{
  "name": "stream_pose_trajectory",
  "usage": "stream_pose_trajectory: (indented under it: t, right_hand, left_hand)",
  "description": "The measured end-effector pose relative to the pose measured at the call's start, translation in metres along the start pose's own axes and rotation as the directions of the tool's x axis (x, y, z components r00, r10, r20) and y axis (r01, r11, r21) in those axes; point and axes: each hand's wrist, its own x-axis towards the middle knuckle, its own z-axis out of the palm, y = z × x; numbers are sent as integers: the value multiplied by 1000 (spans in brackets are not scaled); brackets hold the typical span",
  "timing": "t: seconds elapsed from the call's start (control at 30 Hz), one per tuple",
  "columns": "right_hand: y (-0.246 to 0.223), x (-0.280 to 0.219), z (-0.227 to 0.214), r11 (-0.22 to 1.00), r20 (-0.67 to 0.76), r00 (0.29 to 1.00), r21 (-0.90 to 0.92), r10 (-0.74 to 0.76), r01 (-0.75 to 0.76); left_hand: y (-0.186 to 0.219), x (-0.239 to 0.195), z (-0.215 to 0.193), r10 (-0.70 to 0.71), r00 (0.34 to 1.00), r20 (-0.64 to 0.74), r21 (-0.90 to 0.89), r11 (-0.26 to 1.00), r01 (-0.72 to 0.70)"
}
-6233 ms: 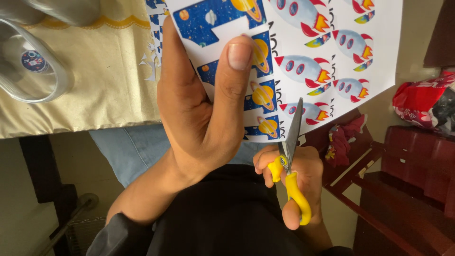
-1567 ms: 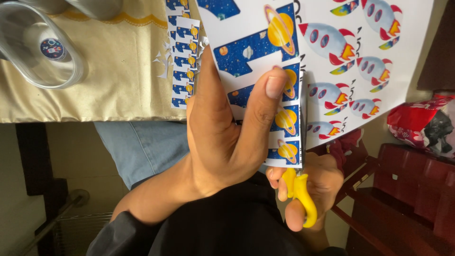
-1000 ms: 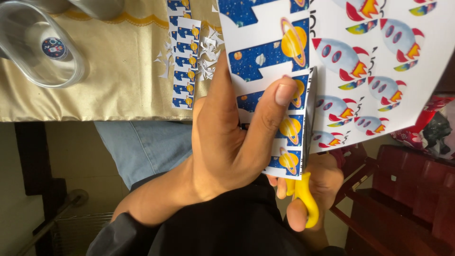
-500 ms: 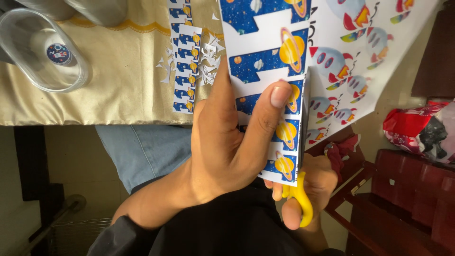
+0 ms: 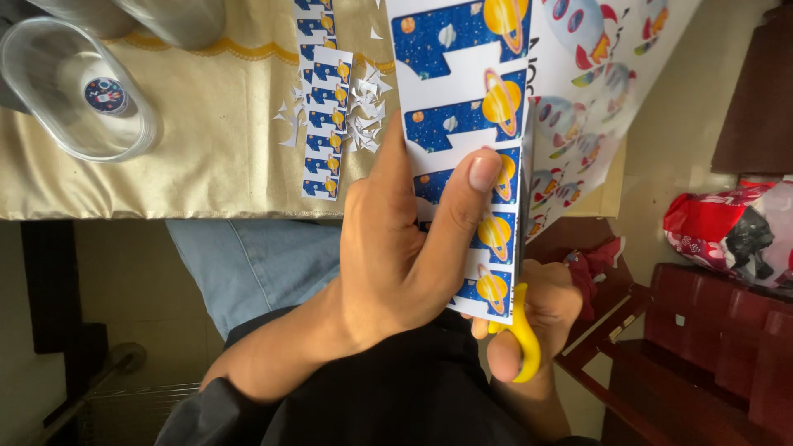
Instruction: The person is using a pair of scissors to cut out space-themed decorative labels from a printed sheet of paper.
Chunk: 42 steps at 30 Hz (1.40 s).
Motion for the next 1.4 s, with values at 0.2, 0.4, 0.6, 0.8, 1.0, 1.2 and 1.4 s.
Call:
stream_pose_trajectory:
  t: [0.2,0.4,0.6,0.8,1.0,1.2,1.4]
  right_hand:
    - [-1,8,1,999,8,999,0,-33,33]
    - [-1,9,4,993,3,998,-99,-58,58]
    - [-3,18,11,991,36,999,-129,-19,24]
    - [16,22,16,999,79,997,-34,-17,20]
    - [14,26,21,986,111,994,163,8,-26]
    - [7,30,24,973,143,989,226,22,-54]
    - [13,29,23,976,124,992,215,9,-35]
  left_hand:
    - [3,0,-1,-4,999,42,24,1000,3]
    - [-17,-7,-8,92,995,33,75,993,-94]
    - [-25,2,-17,74,996,41,-13,997,-74]
    - [-24,32,-30,52,999,-11,-212,976,-53]
    - [-16,34,-31,60,997,-52,-63,996,-64]
    - [-14,28,-30,190,978,-88,84,980,-182]
    - [-18,23,-28,278,957,-82,222,941,-255]
